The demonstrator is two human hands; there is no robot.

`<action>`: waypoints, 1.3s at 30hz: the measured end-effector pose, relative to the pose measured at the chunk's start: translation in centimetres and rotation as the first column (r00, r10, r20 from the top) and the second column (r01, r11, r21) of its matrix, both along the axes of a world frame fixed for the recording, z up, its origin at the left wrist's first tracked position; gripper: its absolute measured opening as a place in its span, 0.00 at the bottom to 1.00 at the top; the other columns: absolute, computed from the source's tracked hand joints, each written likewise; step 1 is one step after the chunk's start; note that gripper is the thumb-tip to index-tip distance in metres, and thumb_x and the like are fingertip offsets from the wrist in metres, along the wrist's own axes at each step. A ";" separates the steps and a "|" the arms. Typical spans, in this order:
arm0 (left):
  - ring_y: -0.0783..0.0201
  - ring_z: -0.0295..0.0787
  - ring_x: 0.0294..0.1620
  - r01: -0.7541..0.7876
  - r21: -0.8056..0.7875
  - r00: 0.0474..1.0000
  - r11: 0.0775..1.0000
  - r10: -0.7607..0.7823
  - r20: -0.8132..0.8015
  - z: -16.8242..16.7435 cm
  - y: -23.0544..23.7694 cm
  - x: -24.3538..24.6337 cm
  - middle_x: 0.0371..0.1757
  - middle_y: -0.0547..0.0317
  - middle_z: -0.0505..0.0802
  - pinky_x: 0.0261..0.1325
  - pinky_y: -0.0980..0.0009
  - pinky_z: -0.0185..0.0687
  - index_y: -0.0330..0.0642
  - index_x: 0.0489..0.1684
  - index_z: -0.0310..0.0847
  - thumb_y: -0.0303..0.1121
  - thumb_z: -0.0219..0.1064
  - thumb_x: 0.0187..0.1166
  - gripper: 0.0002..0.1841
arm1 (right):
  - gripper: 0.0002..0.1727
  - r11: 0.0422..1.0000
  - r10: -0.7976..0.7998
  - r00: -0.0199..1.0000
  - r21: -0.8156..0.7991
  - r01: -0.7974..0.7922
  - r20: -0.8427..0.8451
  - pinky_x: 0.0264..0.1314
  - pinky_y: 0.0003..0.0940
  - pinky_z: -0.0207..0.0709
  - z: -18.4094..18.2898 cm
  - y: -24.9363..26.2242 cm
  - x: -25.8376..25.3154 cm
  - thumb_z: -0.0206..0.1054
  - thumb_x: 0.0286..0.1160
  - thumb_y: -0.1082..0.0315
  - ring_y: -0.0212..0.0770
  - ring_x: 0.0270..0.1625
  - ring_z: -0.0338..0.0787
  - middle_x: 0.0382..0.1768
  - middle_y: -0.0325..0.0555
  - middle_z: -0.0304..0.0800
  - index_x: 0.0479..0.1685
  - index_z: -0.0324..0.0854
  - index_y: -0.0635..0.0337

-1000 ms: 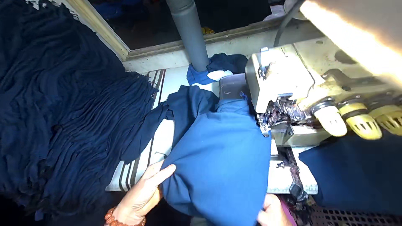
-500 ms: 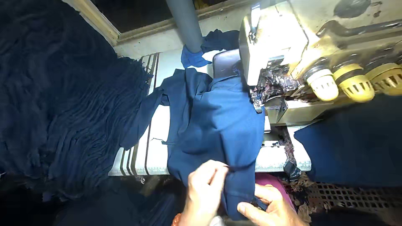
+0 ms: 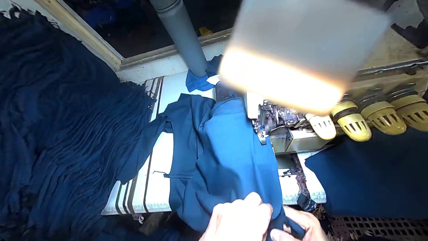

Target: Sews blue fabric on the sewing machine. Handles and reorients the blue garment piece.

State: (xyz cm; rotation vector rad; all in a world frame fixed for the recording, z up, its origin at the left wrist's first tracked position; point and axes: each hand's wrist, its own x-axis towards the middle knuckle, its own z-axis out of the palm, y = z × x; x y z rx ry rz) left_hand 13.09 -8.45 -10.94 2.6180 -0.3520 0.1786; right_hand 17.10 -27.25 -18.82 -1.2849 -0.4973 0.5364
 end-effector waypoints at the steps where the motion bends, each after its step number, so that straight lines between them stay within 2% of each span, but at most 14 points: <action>1: 0.61 0.84 0.20 -0.012 0.047 0.999 0.999 0.010 0.039 0.1 0.1 0.8 0.30 0.54 0.89 0.15 0.69 0.72 0.42 0.38 0.92 0.27 0.66 0.77 0.07 | 0.12 0.999 -0.044 0.999 -0.018 0.044 -0.015 0.43 0.15 0.81 0.5 0.2 0.4 0.71 0.64 0.80 0.13 0.36 0.85 0.35 0.25 0.92 0.46 0.89 0.65; 5: 0.63 0.82 0.18 -0.086 0.161 0.978 0.983 0.052 0.204 0.3 1.0 3.6 0.28 0.57 0.87 0.12 0.70 0.70 0.44 0.37 0.91 0.29 0.63 0.77 0.09 | 0.17 0.979 -0.202 0.976 0.001 0.203 -0.085 0.37 0.14 0.79 1.5 2.0 2.0 0.71 0.59 0.81 0.13 0.30 0.82 0.31 0.20 0.90 0.50 0.90 0.62; 9: 0.68 0.79 0.17 -0.157 0.180 0.938 0.971 0.089 0.334 0.6 1.2 6.0 0.20 0.64 0.83 0.14 0.74 0.65 0.47 0.29 0.93 0.33 0.66 0.75 0.10 | 0.06 0.959 -0.270 0.961 0.074 0.273 -0.057 0.29 0.13 0.74 1.1 4.3 3.6 0.71 0.65 0.74 0.13 0.25 0.78 0.22 0.19 0.83 0.32 0.87 0.50; 13: 0.68 0.76 0.18 -0.217 0.205 0.926 0.954 0.135 0.353 0.8 0.4 7.6 0.17 0.66 0.77 0.16 0.74 0.63 0.47 0.20 0.87 0.34 0.67 0.71 0.09 | 0.13 0.937 -0.336 0.941 0.089 0.338 -0.037 0.28 0.13 0.71 1.1 5.7 4.1 0.71 0.65 0.74 0.14 0.23 0.74 0.18 0.20 0.77 0.18 0.78 0.46; 18: 0.67 0.74 0.15 -0.264 0.231 0.926 0.937 0.179 0.332 0.4 -0.8 8.4 0.17 0.66 0.75 0.13 0.73 0.59 0.46 0.18 0.80 0.35 0.66 0.75 0.13 | 0.07 0.922 -0.367 0.928 0.108 0.372 -0.064 0.38 0.17 0.85 2.0 6.4 3.6 0.70 0.67 0.78 0.18 0.33 0.90 0.28 0.26 0.93 0.32 0.90 0.55; 22: 0.66 0.86 0.26 -0.152 0.149 0.947 0.977 0.101 0.306 0.7 0.5 6.7 0.27 0.63 0.87 0.24 0.70 0.77 0.47 0.36 0.93 0.39 0.64 0.78 0.11 | 0.07 0.924 -0.370 0.929 0.123 0.363 0.033 0.36 0.16 0.82 1.1 6.8 3.9 0.67 0.71 0.76 0.17 0.31 0.87 0.25 0.30 0.90 0.28 0.88 0.61; 25: 0.58 0.92 0.54 -0.154 -0.013 0.980 0.988 0.154 0.130 1.8 2.7 2.7 0.51 0.48 0.96 0.57 0.59 0.82 0.39 0.64 0.88 0.34 0.61 0.82 0.18 | 0.08 0.927 -0.370 0.929 0.079 0.366 0.029 0.30 0.15 0.78 1.3 6.8 4.1 0.66 0.71 0.77 0.17 0.25 0.83 0.20 0.32 0.86 0.25 0.86 0.64; 28: 0.60 0.89 0.35 -0.361 0.003 0.930 0.932 0.361 -0.064 0.8 6.0 -1.3 0.46 0.42 0.95 0.38 0.63 0.84 0.19 0.75 0.71 0.27 0.61 0.73 0.29 | 0.10 0.922 -0.376 0.927 0.101 0.373 0.008 0.26 0.14 0.71 1.2 6.9 4.1 0.65 0.72 0.76 0.16 0.22 0.78 0.17 0.30 0.81 0.22 0.84 0.62; 29: 0.54 0.88 0.28 -0.439 0.062 0.875 0.896 0.442 -0.199 0.1 7.0 -2.6 0.41 0.43 0.94 0.31 0.56 0.84 0.19 0.78 0.67 0.28 0.65 0.72 0.32 | 0.11 0.922 -0.374 0.928 0.105 0.372 0.000 0.26 0.15 0.71 1.1 6.9 4.1 0.65 0.72 0.76 0.16 0.22 0.77 0.17 0.30 0.81 0.21 0.84 0.61; 31: 0.36 0.91 0.33 -0.533 0.165 0.717 0.830 0.547 -0.432 -2.2 8.2 -4.9 0.36 0.37 0.93 0.39 0.34 0.82 0.22 0.77 0.69 0.31 0.70 0.75 0.31 | 0.11 0.924 -0.375 0.927 0.087 0.374 -0.001 0.26 0.15 0.71 1.1 6.9 4.1 0.66 0.72 0.75 0.17 0.22 0.77 0.16 0.29 0.80 0.20 0.84 0.60; 32: 0.36 0.90 0.32 -0.564 0.183 0.680 0.805 0.579 -0.449 -3.7 8.4 -6.2 0.32 0.38 0.92 0.41 0.33 0.81 0.23 0.71 0.74 0.30 0.68 0.77 0.26 | 0.12 0.921 -0.386 0.922 0.070 0.384 0.017 0.25 0.15 0.69 1.1 7.0 4.1 0.66 0.72 0.74 0.16 0.20 0.75 0.16 0.27 0.79 0.19 0.83 0.59; 34: 0.48 0.89 0.24 -0.653 0.083 0.692 0.753 0.637 -0.339 -6.1 8.5 -8.1 0.23 0.45 0.89 0.34 0.46 0.84 0.21 0.54 0.82 0.24 0.62 0.75 0.15 | 0.12 0.915 -0.402 0.913 0.045 0.400 0.061 0.24 0.14 0.69 0.9 7.2 4.2 0.66 0.72 0.73 0.16 0.20 0.74 0.15 0.27 0.78 0.19 0.83 0.59; 37: 0.69 0.88 0.24 -0.749 -0.183 0.660 0.637 0.741 -0.121 -5.2 10.1 -8.4 0.25 0.51 0.89 0.33 0.67 0.88 0.17 0.52 0.80 0.22 0.58 0.77 0.14 | 0.09 0.947 -0.321 0.946 0.025 0.320 0.046 0.30 0.18 0.78 1.2 6.3 4.3 0.67 0.73 0.72 0.19 0.24 0.83 0.20 0.31 0.86 0.26 0.87 0.60; 39: 0.73 0.81 0.30 -0.754 -0.240 0.603 0.612 0.789 0.117 -2.4 12.8 -7.8 0.34 0.44 0.88 0.38 0.74 0.80 0.13 0.54 0.77 0.22 0.58 0.78 0.15 | 0.07 0.984 -0.168 0.980 0.075 0.161 0.102 0.41 0.21 0.87 2.0 4.9 4.3 0.67 0.74 0.72 0.21 0.34 0.91 0.29 0.34 0.93 0.33 0.89 0.61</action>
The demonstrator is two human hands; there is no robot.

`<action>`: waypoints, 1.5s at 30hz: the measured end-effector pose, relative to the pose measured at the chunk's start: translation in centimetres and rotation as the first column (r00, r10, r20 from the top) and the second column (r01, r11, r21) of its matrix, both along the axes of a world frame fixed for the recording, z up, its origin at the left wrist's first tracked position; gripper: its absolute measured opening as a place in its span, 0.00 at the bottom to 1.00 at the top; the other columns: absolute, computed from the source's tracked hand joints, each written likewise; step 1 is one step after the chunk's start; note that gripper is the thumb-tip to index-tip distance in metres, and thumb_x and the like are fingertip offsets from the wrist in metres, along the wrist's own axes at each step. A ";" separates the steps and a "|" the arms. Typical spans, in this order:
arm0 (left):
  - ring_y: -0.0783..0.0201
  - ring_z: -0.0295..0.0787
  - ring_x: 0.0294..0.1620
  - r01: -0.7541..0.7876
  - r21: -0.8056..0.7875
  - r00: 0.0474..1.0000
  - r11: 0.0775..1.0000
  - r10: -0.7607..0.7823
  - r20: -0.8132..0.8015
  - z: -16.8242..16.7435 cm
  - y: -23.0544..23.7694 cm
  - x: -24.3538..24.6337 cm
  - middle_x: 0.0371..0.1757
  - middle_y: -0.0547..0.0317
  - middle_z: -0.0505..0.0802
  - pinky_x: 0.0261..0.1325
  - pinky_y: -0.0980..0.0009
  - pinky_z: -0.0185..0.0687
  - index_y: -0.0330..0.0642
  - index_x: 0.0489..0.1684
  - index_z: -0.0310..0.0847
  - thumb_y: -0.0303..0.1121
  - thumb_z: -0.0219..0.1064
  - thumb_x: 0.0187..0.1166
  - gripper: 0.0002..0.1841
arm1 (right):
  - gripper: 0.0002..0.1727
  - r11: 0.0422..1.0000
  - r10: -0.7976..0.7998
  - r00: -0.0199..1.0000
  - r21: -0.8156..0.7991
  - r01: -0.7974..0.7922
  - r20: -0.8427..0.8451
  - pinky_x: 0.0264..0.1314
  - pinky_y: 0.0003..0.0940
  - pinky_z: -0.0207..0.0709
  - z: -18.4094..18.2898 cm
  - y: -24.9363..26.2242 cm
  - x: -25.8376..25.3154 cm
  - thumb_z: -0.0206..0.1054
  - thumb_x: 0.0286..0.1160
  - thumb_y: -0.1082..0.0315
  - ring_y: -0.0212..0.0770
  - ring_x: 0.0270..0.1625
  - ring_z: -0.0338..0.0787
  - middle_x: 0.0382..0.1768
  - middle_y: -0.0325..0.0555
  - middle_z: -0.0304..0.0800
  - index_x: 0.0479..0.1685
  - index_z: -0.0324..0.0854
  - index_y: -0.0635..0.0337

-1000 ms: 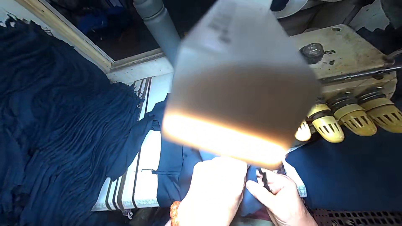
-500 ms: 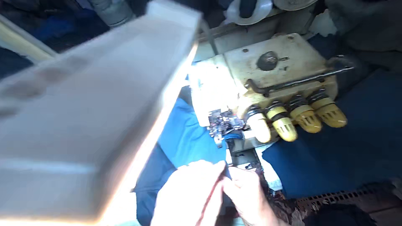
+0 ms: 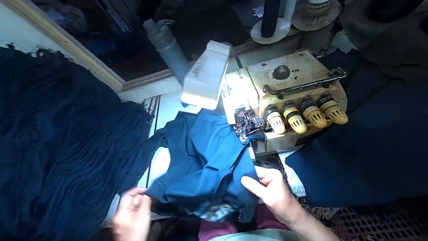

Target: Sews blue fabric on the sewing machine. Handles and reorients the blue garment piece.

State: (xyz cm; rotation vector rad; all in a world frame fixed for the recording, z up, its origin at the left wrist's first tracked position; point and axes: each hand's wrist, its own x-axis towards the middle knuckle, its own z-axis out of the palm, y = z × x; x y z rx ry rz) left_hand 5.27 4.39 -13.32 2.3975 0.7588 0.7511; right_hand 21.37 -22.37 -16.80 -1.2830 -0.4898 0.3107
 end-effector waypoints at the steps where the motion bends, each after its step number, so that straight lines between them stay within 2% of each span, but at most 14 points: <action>1: 0.74 0.80 0.33 -0.041 0.103 0.996 0.994 0.032 0.081 1.5 1.7 0.3 0.37 0.39 0.88 0.40 0.76 0.78 0.11 0.54 0.76 0.22 0.58 0.79 0.15 | 0.07 0.996 0.086 0.994 0.015 -0.087 0.066 0.42 0.20 0.86 0.3 -0.8 -0.3 0.67 0.75 0.71 0.20 0.36 0.91 0.30 0.33 0.93 0.33 0.89 0.62; 4: 0.80 0.78 0.43 -0.132 0.240 0.979 0.962 0.088 0.184 4.8 6.6 1.5 0.44 0.39 0.86 0.52 0.83 0.76 0.10 0.56 0.72 0.22 0.53 0.84 0.15 | 0.10 0.933 0.346 0.923 0.041 -0.358 0.170 0.32 0.14 0.78 0.5 -2.4 -1.8 0.69 0.75 0.71 0.16 0.28 0.85 0.23 0.36 0.88 0.25 0.83 0.64; 7: 0.54 0.88 0.47 -0.142 0.074 0.990 0.987 0.142 -0.003 6.2 8.3 3.2 0.50 0.29 0.89 0.57 0.55 0.81 0.17 0.62 0.75 0.22 0.60 0.84 0.15 | 0.16 0.872 0.489 0.869 -0.017 -0.490 0.073 0.23 0.17 0.61 -2.3 -2.6 -4.1 0.68 0.75 0.72 0.20 0.19 0.69 0.15 0.37 0.74 0.17 0.75 0.65; 9: 0.50 0.93 0.49 -0.058 0.015 0.997 0.998 0.059 -0.051 5.9 6.5 4.2 0.53 0.32 0.91 0.58 0.50 0.87 0.21 0.62 0.76 0.26 0.63 0.85 0.16 | 0.14 0.865 0.449 0.892 -0.226 -0.448 -0.053 0.29 0.28 0.76 -4.9 -2.7 -5.5 0.69 0.77 0.69 0.29 0.23 0.81 0.20 0.46 0.85 0.26 0.84 0.71; 12: 0.68 0.94 0.33 0.237 -0.019 0.971 0.971 -0.237 0.030 4.4 -1.5 5.6 0.38 0.56 0.96 0.38 0.70 0.92 0.31 0.46 0.85 0.35 0.65 0.80 0.13 | 0.17 0.775 0.276 0.940 -0.532 -0.340 -0.198 0.48 0.55 0.85 -8.2 -2.6 -6.8 0.68 0.77 0.63 0.51 0.37 0.94 0.29 0.58 0.93 0.33 0.89 0.72; 14: 0.73 0.95 0.40 0.368 -0.176 0.929 0.913 -0.356 0.096 2.2 -7.1 6.3 0.44 0.59 0.95 0.44 0.75 0.94 0.33 0.47 0.85 0.40 0.74 0.70 0.18 | 0.19 0.732 0.241 0.952 -0.609 -0.306 -0.188 0.49 0.60 0.83 -8.8 -2.6 -7.0 0.67 0.77 0.61 0.57 0.38 0.94 0.29 0.61 0.92 0.31 0.88 0.73; 17: 0.65 0.91 0.57 0.312 -0.028 0.947 0.950 -0.308 0.088 -1.8 -11.3 7.6 0.58 0.42 0.90 0.60 0.70 0.88 0.28 0.59 0.80 0.52 0.82 0.58 0.38 | 0.22 0.754 0.342 0.939 -0.583 -0.303 -0.045 0.37 0.57 0.82 -8.6 -2.8 -7.2 0.68 0.78 0.60 0.54 0.29 0.92 0.21 0.59 0.88 0.23 0.86 0.72; 23: 0.55 0.88 0.62 0.205 0.266 0.970 0.942 -0.232 0.073 -2.8 -10.7 8.7 0.58 0.45 0.92 0.66 0.65 0.82 0.34 0.53 0.86 0.34 0.67 0.62 0.20 | 0.21 0.767 0.455 0.888 -0.534 -0.357 0.059 0.33 0.55 0.81 -8.0 -3.3 -7.6 0.66 0.80 0.62 0.54 0.25 0.91 0.19 0.60 0.87 0.24 0.86 0.72; 28: 0.75 0.89 0.44 0.286 0.187 0.940 0.940 -0.313 0.133 -1.0 -9.3 7.2 0.34 0.56 0.94 0.55 0.86 0.79 0.35 0.29 0.88 0.21 0.55 0.66 0.12 | 0.12 0.926 -0.056 0.965 -0.348 0.146 0.256 0.39 0.24 0.87 -5.9 -3.9 -6.8 0.71 0.74 0.69 0.31 0.33 0.94 0.32 0.50 0.95 0.47 0.88 0.72; 33: 0.77 0.88 0.42 0.376 0.343 0.899 0.860 -0.429 0.091 1.8 -7.3 8.7 0.33 0.56 0.93 0.50 0.87 0.78 0.39 0.32 0.89 0.31 0.59 0.77 0.12 | 0.09 0.913 -0.334 0.906 -0.151 0.380 0.261 0.50 0.16 0.86 -4.9 -1.9 -3.0 0.69 0.78 0.66 0.21 0.45 0.90 0.41 0.40 0.91 0.47 0.87 0.63; 36: 0.78 0.86 0.37 0.419 0.413 0.879 0.809 -0.475 0.037 3.9 -5.9 9.5 0.30 0.57 0.93 0.42 0.86 0.76 0.41 0.33 0.93 0.34 0.63 0.80 0.12 | 0.13 0.938 -0.311 0.934 -0.101 0.331 0.176 0.56 0.17 0.85 -4.4 -0.5 -1.5 0.69 0.76 0.64 0.21 0.51 0.90 0.47 0.39 0.93 0.49 0.87 0.67; 40: 0.73 0.87 0.44 0.675 0.227 0.732 0.702 -0.677 -0.080 7.0 -5.4 9.0 0.34 0.56 0.93 0.47 0.82 0.77 0.43 0.36 0.90 0.34 0.65 0.82 0.09 | 0.14 0.987 -0.160 0.975 -0.031 0.157 -0.155 0.49 0.20 0.87 -2.7 -0.2 -2.4 0.70 0.70 0.74 0.19 0.43 0.92 0.40 0.29 0.96 0.55 0.83 0.68; 42: 0.61 0.89 0.45 0.784 0.068 0.620 0.616 -0.780 -0.081 7.6 -6.3 8.5 0.35 0.47 0.93 0.51 0.73 0.80 0.37 0.38 0.90 0.30 0.64 0.83 0.09 | 0.08 0.990 -0.143 0.956 -0.037 0.138 -0.255 0.40 0.20 0.85 -2.1 -0.6 -3.1 0.69 0.68 0.79 0.20 0.34 0.91 0.32 0.30 0.94 0.44 0.86 0.67; 45: 0.52 0.90 0.33 0.833 0.004 0.545 0.553 -0.819 -0.178 6.7 -8.6 8.4 0.33 0.45 0.93 0.33 0.63 0.79 0.38 0.38 0.92 0.28 0.62 0.80 0.10 | 0.06 0.991 -0.130 0.948 -0.052 0.120 -0.290 0.29 0.17 0.76 -2.2 -1.8 -3.8 0.69 0.67 0.77 0.16 0.24 0.80 0.21 0.22 0.86 0.30 0.87 0.55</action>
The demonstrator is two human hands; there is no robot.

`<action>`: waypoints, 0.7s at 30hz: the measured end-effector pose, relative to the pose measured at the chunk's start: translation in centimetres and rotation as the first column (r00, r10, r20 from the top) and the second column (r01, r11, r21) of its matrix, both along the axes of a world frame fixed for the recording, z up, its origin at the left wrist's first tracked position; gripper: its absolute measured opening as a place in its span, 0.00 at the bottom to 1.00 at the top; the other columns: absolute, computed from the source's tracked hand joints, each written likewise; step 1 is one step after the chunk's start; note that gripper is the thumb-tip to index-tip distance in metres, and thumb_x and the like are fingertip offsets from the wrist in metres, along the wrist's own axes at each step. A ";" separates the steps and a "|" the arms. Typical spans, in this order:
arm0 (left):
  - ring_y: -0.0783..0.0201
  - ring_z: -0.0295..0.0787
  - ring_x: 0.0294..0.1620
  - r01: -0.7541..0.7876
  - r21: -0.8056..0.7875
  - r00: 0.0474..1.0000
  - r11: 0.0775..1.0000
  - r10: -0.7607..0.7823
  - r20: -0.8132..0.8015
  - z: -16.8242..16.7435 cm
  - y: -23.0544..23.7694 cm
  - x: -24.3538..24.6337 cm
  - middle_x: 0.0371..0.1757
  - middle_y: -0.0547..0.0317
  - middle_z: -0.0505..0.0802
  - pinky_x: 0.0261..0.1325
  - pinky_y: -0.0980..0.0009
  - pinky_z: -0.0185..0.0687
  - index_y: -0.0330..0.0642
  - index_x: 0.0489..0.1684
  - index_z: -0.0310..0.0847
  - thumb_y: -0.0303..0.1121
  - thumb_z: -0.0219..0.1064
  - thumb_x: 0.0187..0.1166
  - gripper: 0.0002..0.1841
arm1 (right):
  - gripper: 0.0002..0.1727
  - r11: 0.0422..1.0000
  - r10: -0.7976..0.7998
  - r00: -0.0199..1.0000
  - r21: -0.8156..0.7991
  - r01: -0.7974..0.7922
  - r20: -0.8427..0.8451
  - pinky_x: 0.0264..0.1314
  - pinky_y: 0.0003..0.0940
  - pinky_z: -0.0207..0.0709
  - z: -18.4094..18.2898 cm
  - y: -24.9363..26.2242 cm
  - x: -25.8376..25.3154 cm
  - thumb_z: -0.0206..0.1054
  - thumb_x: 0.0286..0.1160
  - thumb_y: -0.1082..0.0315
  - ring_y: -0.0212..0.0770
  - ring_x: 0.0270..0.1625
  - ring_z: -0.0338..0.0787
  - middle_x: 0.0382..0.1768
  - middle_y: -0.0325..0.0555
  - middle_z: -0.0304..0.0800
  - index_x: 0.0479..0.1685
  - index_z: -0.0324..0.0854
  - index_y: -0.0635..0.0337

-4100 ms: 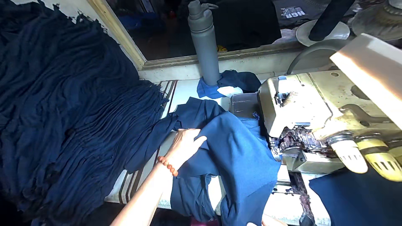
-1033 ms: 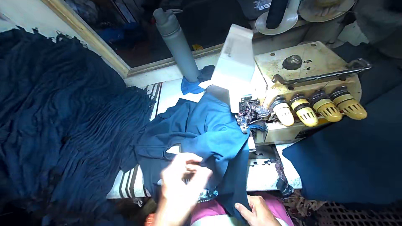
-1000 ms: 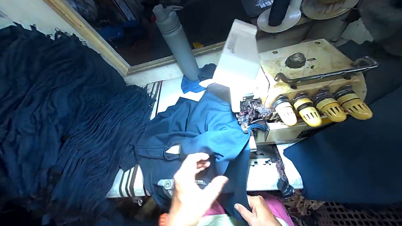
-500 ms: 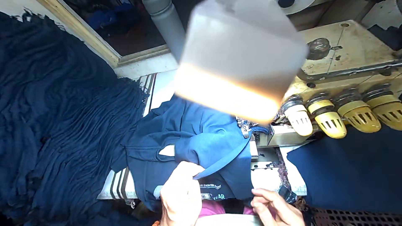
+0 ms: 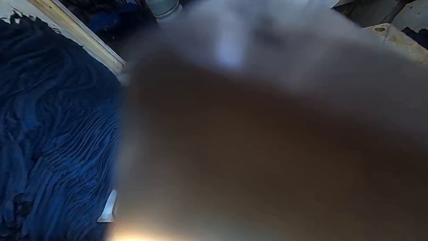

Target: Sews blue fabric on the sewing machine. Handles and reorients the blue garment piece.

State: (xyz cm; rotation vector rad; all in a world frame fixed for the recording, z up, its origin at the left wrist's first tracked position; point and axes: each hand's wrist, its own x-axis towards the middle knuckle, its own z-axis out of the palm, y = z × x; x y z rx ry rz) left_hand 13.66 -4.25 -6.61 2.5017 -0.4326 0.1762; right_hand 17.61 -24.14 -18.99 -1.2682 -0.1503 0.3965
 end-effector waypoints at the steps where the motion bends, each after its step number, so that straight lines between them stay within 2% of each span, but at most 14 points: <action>1: 0.51 0.89 0.29 0.013 0.044 1.000 0.999 -0.012 -0.019 -0.4 -0.7 0.2 0.32 0.45 0.92 0.27 0.61 0.75 0.39 0.37 0.91 0.28 0.61 0.79 0.10 | 0.07 1.000 0.003 1.000 0.012 -0.003 -0.011 0.29 0.17 0.75 0.1 -0.3 0.1 0.69 0.66 0.77 0.15 0.23 0.80 0.21 0.21 0.86 0.29 0.88 0.53; 3: 0.51 0.87 0.26 0.025 0.108 1.000 0.994 -0.024 -0.018 -1.1 -1.7 1.1 0.32 0.47 0.92 0.22 0.60 0.71 0.41 0.36 0.90 0.29 0.61 0.80 0.10 | 0.08 1.000 -0.005 1.000 0.017 0.005 -0.008 0.27 0.17 0.74 0.6 -0.6 0.7 0.68 0.65 0.77 0.16 0.22 0.79 0.19 0.20 0.84 0.28 0.87 0.52; 6: 0.54 0.86 0.25 -0.038 0.135 0.995 0.990 0.025 0.097 -2.4 -2.4 3.2 0.30 0.49 0.90 0.21 0.63 0.71 0.42 0.35 0.89 0.31 0.60 0.81 0.10 | 0.09 0.998 -0.060 0.996 -0.004 0.060 0.067 0.26 0.15 0.70 1.6 0.1 2.3 0.69 0.66 0.77 0.15 0.21 0.75 0.17 0.21 0.80 0.23 0.85 0.52; 9: 0.59 0.89 0.28 -0.141 0.102 0.975 0.985 0.120 0.185 -3.5 -2.2 5.0 0.29 0.54 0.91 0.26 0.67 0.78 0.44 0.37 0.93 0.33 0.60 0.82 0.13 | 0.14 0.989 -0.115 0.967 -0.069 0.134 0.228 0.23 0.13 0.64 1.9 1.5 4.1 0.70 0.71 0.72 0.15 0.18 0.69 0.13 0.22 0.73 0.15 0.79 0.53; 12: 0.64 0.88 0.29 -0.233 0.059 0.960 0.971 0.221 0.170 -3.4 -2.2 5.4 0.28 0.57 0.91 0.31 0.71 0.79 0.44 0.36 0.94 0.32 0.62 0.80 0.12 | 0.21 0.978 -0.121 0.923 -0.117 0.174 0.365 0.22 0.12 0.60 1.8 2.2 5.2 0.69 0.77 0.67 0.14 0.18 0.67 0.12 0.25 0.70 0.12 0.75 0.55; 17: 0.61 0.87 0.32 -0.213 0.033 0.975 0.977 0.210 0.068 -2.4 -2.4 4.4 0.31 0.51 0.91 0.32 0.71 0.77 0.40 0.36 0.92 0.31 0.61 0.81 0.11 | 0.13 0.993 -0.003 0.956 -0.111 0.037 0.292 0.26 0.11 0.65 2.3 0.4 3.8 0.63 0.75 0.74 0.13 0.21 0.72 0.15 0.24 0.76 0.19 0.79 0.60; 21: 0.59 0.86 0.30 -0.210 0.079 0.973 0.974 0.200 0.118 -2.3 -3.0 4.9 0.28 0.51 0.90 0.29 0.69 0.75 0.41 0.34 0.92 0.31 0.61 0.80 0.12 | 0.17 0.988 -0.014 0.945 -0.139 0.062 0.326 0.23 0.12 0.60 2.1 0.7 3.7 0.66 0.75 0.73 0.13 0.19 0.68 0.13 0.26 0.72 0.14 0.76 0.60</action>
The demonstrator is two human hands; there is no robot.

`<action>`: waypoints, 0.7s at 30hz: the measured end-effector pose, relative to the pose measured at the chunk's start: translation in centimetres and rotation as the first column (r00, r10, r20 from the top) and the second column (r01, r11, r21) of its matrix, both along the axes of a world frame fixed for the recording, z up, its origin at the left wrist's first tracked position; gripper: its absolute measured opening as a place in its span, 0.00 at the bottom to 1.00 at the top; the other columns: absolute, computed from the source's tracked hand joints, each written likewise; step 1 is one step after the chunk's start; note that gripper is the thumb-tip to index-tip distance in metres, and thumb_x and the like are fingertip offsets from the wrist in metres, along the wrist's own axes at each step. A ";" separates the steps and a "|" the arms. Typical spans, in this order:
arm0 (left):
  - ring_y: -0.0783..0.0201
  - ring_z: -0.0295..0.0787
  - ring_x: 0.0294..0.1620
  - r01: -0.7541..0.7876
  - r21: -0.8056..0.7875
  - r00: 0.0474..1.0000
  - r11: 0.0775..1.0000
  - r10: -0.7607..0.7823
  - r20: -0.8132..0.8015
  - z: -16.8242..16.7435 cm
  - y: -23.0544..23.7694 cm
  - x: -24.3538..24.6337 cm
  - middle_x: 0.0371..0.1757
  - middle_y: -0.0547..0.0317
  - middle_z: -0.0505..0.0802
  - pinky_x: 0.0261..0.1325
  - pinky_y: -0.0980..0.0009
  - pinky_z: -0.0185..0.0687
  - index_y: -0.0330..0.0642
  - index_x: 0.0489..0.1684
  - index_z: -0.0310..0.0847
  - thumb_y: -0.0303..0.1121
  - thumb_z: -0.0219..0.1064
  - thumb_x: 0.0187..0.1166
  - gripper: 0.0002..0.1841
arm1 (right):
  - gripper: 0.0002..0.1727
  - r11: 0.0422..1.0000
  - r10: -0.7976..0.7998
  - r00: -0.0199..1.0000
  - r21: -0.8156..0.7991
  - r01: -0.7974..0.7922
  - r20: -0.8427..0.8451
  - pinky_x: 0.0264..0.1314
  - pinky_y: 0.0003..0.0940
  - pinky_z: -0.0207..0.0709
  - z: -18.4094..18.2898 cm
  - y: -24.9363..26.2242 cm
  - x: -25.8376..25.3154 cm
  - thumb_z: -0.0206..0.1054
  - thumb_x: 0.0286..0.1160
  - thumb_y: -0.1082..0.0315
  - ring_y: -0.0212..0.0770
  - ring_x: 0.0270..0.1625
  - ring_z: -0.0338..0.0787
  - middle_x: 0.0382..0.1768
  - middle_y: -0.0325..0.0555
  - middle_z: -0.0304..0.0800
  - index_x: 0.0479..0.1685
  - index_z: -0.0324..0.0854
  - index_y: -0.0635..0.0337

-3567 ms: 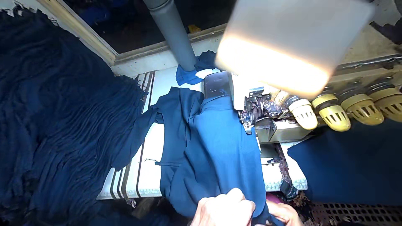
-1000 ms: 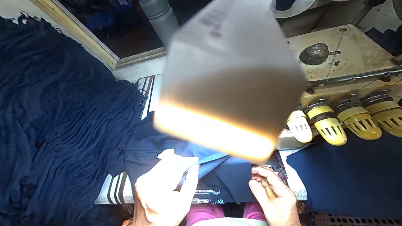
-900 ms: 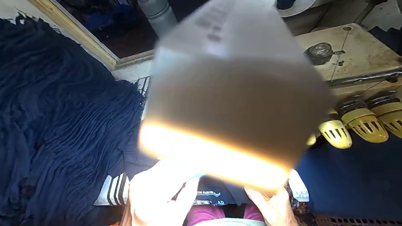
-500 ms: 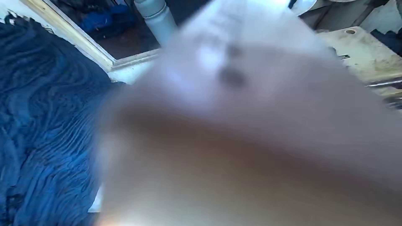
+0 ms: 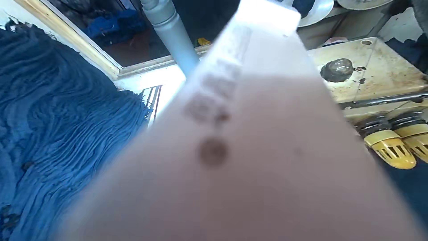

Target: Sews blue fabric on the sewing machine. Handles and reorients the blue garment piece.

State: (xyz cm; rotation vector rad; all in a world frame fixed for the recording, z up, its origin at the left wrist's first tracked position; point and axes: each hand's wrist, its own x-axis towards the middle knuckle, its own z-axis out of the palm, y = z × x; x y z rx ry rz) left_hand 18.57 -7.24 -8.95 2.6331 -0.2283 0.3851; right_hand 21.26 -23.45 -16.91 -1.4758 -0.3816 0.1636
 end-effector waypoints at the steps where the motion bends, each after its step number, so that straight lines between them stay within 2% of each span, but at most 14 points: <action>1: 0.60 0.87 0.28 -0.013 0.014 1.000 1.000 0.013 0.027 -0.3 -0.2 0.3 0.27 0.53 0.90 0.27 0.69 0.76 0.41 0.33 0.92 0.32 0.61 0.80 0.12 | 0.19 1.000 -0.018 0.999 -0.019 0.019 0.035 0.23 0.12 0.59 -0.1 0.4 0.3 0.66 0.76 0.71 0.14 0.19 0.67 0.12 0.28 0.71 0.13 0.76 0.61; 3: 0.65 0.89 0.28 -0.071 0.006 0.995 0.997 0.070 0.072 -1.1 -0.4 0.9 0.26 0.58 0.92 0.30 0.71 0.80 0.44 0.31 0.93 0.34 0.61 0.79 0.13 | 0.20 0.995 -0.084 0.988 -0.043 0.090 0.126 0.21 0.12 0.61 -0.4 1.3 1.1 0.66 0.77 0.69 0.14 0.18 0.68 0.12 0.31 0.73 0.12 0.77 0.62; 5: 0.71 0.90 0.31 -0.136 -0.053 0.989 0.989 0.139 0.048 -1.5 -0.2 1.1 0.28 0.64 0.93 0.34 0.72 0.82 0.48 0.31 0.96 0.36 0.62 0.78 0.13 | 0.21 0.989 -0.126 0.976 -0.058 0.138 0.177 0.22 0.11 0.63 -0.3 1.6 1.7 0.67 0.78 0.67 0.14 0.18 0.71 0.12 0.33 0.76 0.12 0.79 0.64; 8: 0.77 0.88 0.32 -0.171 -0.081 0.983 0.982 0.176 0.054 -1.8 0.9 0.8 0.29 0.68 0.91 0.34 0.76 0.81 0.50 0.28 0.95 0.35 0.62 0.73 0.12 | 0.15 0.998 -0.058 0.996 -0.017 0.059 0.066 0.23 0.09 0.63 0.2 0.8 1.6 0.69 0.76 0.68 0.11 0.20 0.71 0.14 0.27 0.78 0.18 0.84 0.63; 11: 0.75 0.90 0.37 -0.123 -0.106 0.989 0.987 0.131 0.069 -1.8 1.8 0.0 0.32 0.63 0.94 0.40 0.78 0.82 0.46 0.28 0.94 0.32 0.62 0.73 0.12 | 0.04 0.989 0.060 0.987 0.145 -0.038 -0.148 0.30 0.15 0.79 0.3 -0.4 1.4 0.71 0.70 0.72 0.17 0.25 0.84 0.24 0.28 0.91 0.34 0.92 0.61; 15: 0.75 0.89 0.46 -0.064 -0.186 0.998 0.980 0.069 0.016 -1.8 2.3 -1.4 0.40 0.60 0.94 0.51 0.80 0.82 0.45 0.36 0.94 0.30 0.62 0.79 0.12 | 0.07 0.963 0.128 0.966 0.262 -0.067 -0.224 0.38 0.21 0.86 -0.2 -1.2 1.1 0.72 0.67 0.76 0.24 0.33 0.91 0.31 0.34 0.96 0.41 0.93 0.62; 17: 0.71 0.90 0.45 -0.034 -0.223 0.999 0.974 0.039 0.017 -1.8 2.4 -2.2 0.39 0.55 0.95 0.50 0.79 0.82 0.40 0.37 0.94 0.28 0.62 0.80 0.11 | 0.11 0.961 0.129 0.958 0.271 -0.057 -0.255 0.41 0.23 0.88 0.1 -1.2 0.8 0.71 0.65 0.80 0.26 0.36 0.94 0.35 0.37 0.98 0.45 0.93 0.64; 21: 0.65 0.89 0.38 0.071 -0.282 0.997 0.957 -0.064 0.036 -1.3 2.0 -3.0 0.32 0.47 0.92 0.43 0.79 0.80 0.33 0.31 0.89 0.26 0.66 0.77 0.07 | 0.17 0.953 0.148 0.943 0.298 -0.055 -0.299 0.46 0.25 0.90 0.7 -1.1 0.3 0.69 0.63 0.84 0.28 0.40 0.95 0.41 0.37 0.99 0.52 0.91 0.67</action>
